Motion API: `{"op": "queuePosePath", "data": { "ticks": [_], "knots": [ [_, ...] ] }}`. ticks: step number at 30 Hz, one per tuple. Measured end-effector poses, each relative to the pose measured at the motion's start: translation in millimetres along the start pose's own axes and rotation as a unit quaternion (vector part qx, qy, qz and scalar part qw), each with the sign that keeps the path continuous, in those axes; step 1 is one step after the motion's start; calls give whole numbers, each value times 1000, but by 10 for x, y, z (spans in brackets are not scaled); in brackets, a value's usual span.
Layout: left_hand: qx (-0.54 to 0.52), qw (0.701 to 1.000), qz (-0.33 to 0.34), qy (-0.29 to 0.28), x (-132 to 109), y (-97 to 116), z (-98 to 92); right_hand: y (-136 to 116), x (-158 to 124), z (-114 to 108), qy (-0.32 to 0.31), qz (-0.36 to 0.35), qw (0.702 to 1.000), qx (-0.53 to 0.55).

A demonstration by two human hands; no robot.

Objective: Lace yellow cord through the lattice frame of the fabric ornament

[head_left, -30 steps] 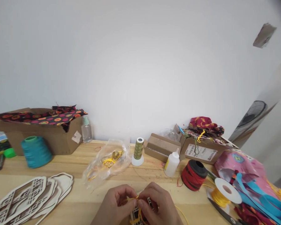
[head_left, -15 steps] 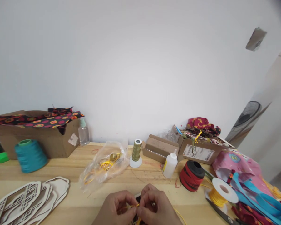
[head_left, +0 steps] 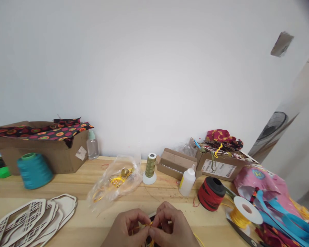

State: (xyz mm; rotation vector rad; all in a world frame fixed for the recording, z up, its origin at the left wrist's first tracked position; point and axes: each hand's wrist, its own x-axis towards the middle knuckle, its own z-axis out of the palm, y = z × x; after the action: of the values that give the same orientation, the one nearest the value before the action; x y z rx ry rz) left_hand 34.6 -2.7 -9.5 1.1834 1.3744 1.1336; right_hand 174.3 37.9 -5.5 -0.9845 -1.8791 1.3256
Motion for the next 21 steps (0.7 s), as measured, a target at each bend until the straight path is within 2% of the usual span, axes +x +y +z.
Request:
{"op": "queuePosePath", "data": {
  "ticks": [5, 11, 16, 21],
  "knots": [
    [28, 999, 9, 23, 18, -55, 47, 35, 6, -2, -4, 13, 1000, 17],
    [33, 999, 7, 18, 5, -33, 33, 47, -16, -17, -37, 36, 986, 162],
    [21, 1000, 12, -8, 33, -73, -25, -25, -10, -62, -51, 28, 956, 287],
    [39, 999, 11, 10, 52, -70, -33, -72, -43, -160, -139, 22, 911, 387]
  ]
}}
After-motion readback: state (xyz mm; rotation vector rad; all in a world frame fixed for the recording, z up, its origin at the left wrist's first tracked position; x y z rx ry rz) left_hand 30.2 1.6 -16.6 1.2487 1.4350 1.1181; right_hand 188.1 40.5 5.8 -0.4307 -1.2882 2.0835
